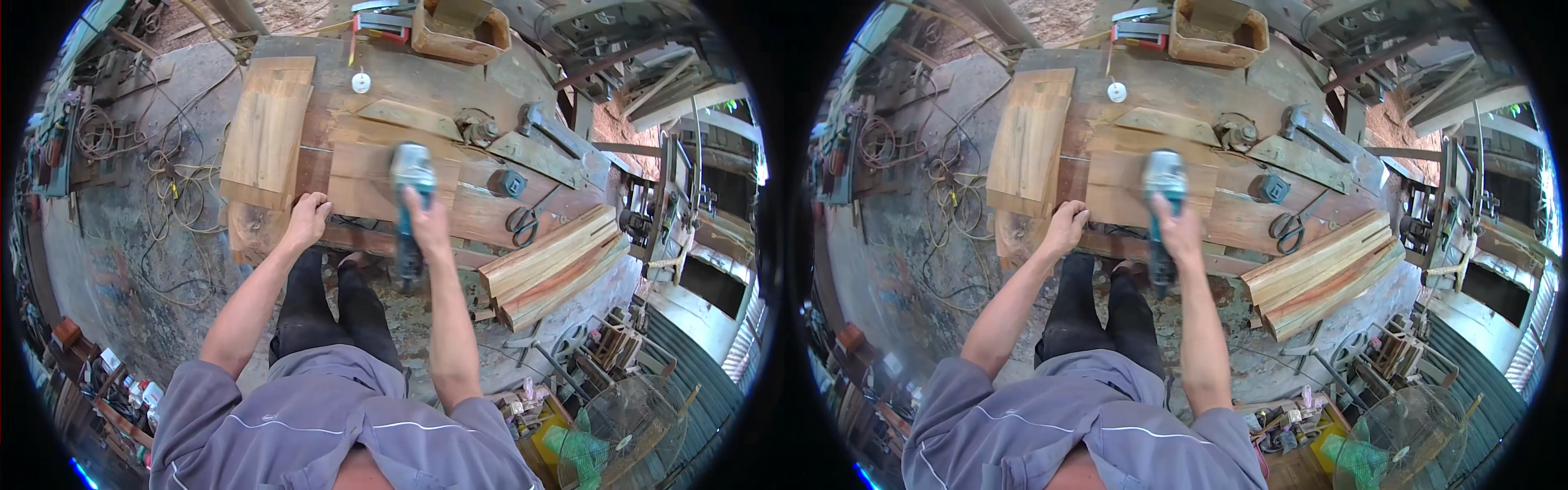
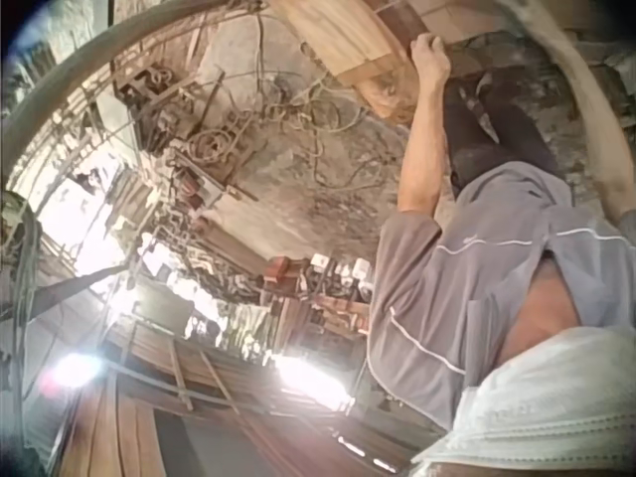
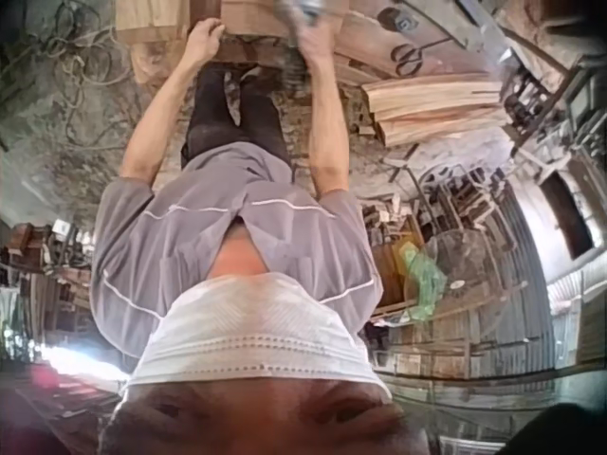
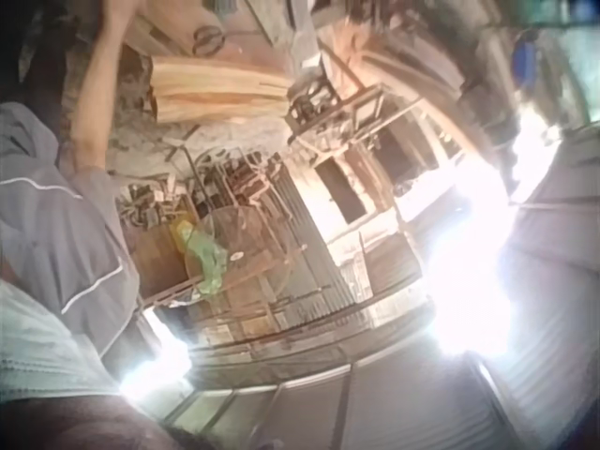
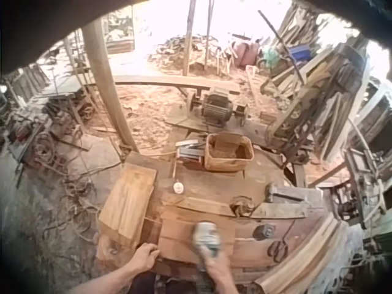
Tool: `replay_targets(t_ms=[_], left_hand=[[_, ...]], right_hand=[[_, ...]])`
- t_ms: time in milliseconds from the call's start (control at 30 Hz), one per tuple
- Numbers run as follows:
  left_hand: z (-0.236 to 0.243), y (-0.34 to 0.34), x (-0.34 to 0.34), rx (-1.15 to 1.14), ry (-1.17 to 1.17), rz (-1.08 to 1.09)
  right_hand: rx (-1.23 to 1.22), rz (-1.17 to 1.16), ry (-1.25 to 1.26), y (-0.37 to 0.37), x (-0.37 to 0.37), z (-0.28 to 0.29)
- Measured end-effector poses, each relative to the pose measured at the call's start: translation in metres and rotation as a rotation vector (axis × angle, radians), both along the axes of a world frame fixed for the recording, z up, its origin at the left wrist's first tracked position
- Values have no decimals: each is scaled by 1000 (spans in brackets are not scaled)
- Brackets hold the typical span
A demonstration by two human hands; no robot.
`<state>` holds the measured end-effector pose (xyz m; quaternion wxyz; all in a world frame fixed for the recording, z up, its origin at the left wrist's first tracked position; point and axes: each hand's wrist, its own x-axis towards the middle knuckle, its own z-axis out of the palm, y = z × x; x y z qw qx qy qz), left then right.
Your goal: Sanding wooden planks and applying wood glue in a workshop.
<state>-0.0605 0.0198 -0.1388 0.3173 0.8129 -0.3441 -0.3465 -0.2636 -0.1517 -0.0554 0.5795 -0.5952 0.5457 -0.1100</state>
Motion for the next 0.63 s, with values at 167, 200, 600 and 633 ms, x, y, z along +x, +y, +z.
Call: replay_targets(t_ms=[167, 200, 600, 633], left_hand=[[-8, -2, -6, -53, -50, 19], [-7, -3, -7, -40, -19, 18], [-9, 2, 2, -27, -11, -42], [-12, 2, 2, -27, -11, -44]], right_hand=[[149, -201, -195, -1, -28, -8], [103, -97, -99, -2, -12, -6], [202, -142, -141, 5, -19, -5], [223, -178, -202, 5, -30, -8]])
